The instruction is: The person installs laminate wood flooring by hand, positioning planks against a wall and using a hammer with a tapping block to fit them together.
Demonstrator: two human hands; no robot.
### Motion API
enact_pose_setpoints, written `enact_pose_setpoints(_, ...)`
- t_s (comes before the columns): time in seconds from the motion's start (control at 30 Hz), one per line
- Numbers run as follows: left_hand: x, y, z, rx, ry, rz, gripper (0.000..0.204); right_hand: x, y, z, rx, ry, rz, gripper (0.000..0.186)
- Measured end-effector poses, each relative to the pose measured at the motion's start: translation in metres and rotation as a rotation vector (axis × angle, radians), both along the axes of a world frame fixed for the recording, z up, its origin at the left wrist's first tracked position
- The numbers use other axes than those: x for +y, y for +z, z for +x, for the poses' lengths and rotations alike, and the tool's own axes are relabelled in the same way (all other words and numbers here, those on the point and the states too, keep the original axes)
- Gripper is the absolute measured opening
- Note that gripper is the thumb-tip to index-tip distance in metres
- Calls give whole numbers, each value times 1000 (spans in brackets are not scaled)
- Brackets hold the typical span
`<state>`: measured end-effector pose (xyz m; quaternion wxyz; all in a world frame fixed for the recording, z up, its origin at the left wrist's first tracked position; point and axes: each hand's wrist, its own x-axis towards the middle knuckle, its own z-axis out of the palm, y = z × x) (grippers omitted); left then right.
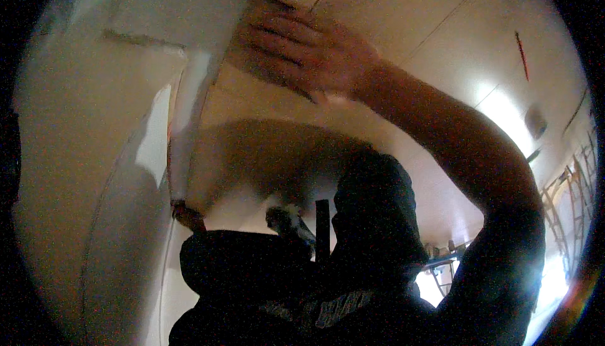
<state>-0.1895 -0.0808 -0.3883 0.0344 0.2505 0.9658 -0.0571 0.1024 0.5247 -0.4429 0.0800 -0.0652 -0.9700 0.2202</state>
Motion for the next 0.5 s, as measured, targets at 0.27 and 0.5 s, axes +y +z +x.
enact_pose_setpoints(0.27,14,40,-4,-56,371,-17,54,-3,5,4,-5,-6,-11,82)
enact_pose_setpoints(0.5,-35,-36,-17,-104,232,-49,54,-2,8,6,-71,13,50,75)
